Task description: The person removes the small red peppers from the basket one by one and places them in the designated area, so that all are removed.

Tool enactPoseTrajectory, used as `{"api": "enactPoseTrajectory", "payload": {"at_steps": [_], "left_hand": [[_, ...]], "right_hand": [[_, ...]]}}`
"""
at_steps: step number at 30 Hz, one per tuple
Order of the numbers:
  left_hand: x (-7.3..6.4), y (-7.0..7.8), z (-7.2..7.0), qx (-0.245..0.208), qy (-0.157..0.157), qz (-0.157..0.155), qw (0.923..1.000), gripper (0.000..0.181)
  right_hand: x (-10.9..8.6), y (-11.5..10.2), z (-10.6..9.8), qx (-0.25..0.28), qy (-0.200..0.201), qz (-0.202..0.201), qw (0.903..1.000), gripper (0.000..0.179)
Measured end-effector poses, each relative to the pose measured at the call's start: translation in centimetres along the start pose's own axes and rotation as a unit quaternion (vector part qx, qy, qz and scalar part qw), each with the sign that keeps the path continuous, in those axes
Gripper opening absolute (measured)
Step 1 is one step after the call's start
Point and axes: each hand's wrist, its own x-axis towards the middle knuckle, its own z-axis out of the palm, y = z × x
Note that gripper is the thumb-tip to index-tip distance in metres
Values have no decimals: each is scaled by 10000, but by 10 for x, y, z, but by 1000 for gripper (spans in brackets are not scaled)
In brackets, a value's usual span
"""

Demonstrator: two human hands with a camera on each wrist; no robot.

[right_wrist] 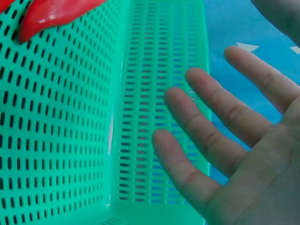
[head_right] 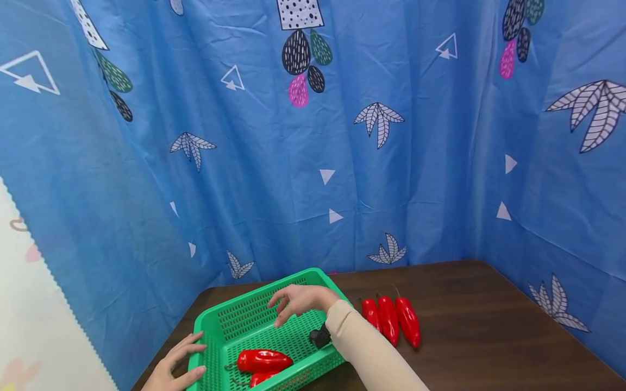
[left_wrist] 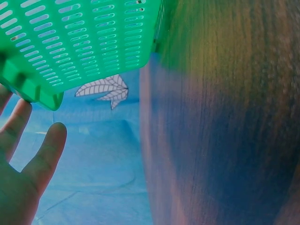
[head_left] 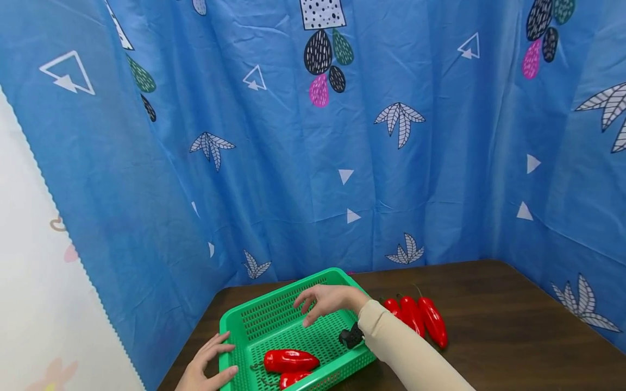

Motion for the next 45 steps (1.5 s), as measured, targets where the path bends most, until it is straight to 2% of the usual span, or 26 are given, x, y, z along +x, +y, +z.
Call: {"api": "enactPoseTrajectory", "payload": {"at_steps": [3, 8, 21, 31, 37, 40, 45], "left_hand": [[-3, 7, -1, 79, -35, -152, 9998, 47], [-5, 9, -1, 191, -11, -99, 9998, 45], [-2, 8, -1, 114, 15, -9, 9999, 45], [-2, 7, -2, 176, 51, -51, 9998, 43], [-6, 10, -1, 183, 51, -27, 9998, 44], [-8, 11, -1, 190, 71, -25, 9998, 43], [-11, 12, 0, 202, 123, 6, 9997, 42]], "right_hand": [[5, -2, 4, -16, -98, 92, 9999, 45], [12, -5, 8, -82, -197, 220, 9995, 45], [23, 0, 7, 141, -75, 415, 9990, 43], [33, 2, 14, 406, -503, 474, 9968, 46], [33, 5, 18, 594, -565, 525, 9953, 47], [32, 6, 20, 542, -611, 565, 9951, 47], [32, 6, 22, 360, -923, 753, 9922, 46]]}}
